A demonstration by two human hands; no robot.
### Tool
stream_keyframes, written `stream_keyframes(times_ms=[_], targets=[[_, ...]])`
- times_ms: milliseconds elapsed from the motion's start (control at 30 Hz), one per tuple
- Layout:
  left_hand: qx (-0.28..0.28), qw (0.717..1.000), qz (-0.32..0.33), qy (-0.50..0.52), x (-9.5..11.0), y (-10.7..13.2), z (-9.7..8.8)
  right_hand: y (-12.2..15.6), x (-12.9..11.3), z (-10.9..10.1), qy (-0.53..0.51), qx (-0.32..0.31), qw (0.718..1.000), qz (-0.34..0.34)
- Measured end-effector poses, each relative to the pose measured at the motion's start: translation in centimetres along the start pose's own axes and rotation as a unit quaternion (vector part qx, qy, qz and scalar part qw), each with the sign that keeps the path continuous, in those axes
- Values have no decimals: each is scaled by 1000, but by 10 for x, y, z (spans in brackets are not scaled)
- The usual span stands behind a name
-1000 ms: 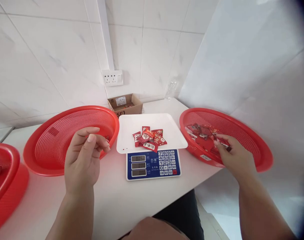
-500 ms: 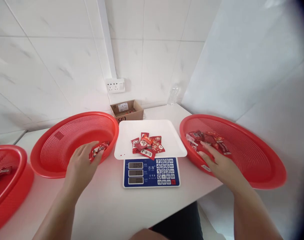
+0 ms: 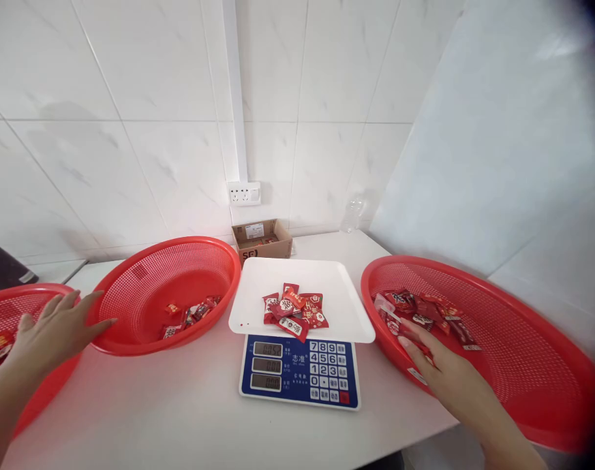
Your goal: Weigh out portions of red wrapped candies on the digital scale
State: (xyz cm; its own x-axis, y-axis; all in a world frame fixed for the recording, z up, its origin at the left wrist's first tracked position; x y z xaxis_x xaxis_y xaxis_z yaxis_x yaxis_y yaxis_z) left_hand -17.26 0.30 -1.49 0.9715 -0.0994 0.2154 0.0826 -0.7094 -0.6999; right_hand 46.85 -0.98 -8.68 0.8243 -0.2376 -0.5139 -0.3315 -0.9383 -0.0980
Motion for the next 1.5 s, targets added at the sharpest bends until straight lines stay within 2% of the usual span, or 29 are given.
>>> stream_keyframes(times_ms=[100, 200, 267, 333, 433, 533, 600, 700, 833, 1033, 1233, 1500], targets=[[-38, 997, 36, -56, 6, 5, 1, 0, -1, 1, 14, -24, 1000, 13], [-72, 996, 49, 24, 37, 13, 13, 1, -5, -1, 21, -32, 999, 19], [-87, 991, 36, 93, 70, 15, 24, 3, -8, -2, 24, -42, 998, 30], [-161, 979, 45, 117, 110, 17, 37, 4, -11, -4, 21, -56, 997, 42], [-236, 953, 85, 168, 173, 16, 53, 6, -15, -6, 11, -67, 996, 49], [-298, 916, 161, 214, 230, 14, 68, 7, -17, -7, 11, -66, 996, 50], [-350, 886, 215, 215, 259, 16, 81, 7, -18, -7, 10, -67, 997, 49], [-382, 866, 247, 210, 287, 20, 100, 8, -19, -7, 9, -79, 995, 58], [-402, 860, 254, 187, 305, 22, 119, 11, -21, -7, 15, -91, 993, 80], [-448, 842, 260, 149, 314, 9, 133, 16, -24, -10, 24, -103, 990, 89], [-478, 830, 254, 133, 312, 1, 136, 17, -26, -10, 27, -100, 991, 87], [-483, 818, 267, 162, 304, 6, 128, 15, -24, -8, 28, -108, 991, 77]])
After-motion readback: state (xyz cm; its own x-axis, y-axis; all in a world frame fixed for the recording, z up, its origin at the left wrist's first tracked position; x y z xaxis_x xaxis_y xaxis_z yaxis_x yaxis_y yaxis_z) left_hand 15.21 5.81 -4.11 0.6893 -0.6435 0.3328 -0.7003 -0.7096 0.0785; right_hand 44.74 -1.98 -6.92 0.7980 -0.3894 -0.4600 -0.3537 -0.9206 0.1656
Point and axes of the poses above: each hand's wrist, its own y-axis away from the middle knuckle, its own z-axis out of the palm, x = y × z, the point moved 3 cm from there along -y, towards the middle knuckle, and after that the axes turned 7 degrees about z, right-handed, at the moved point
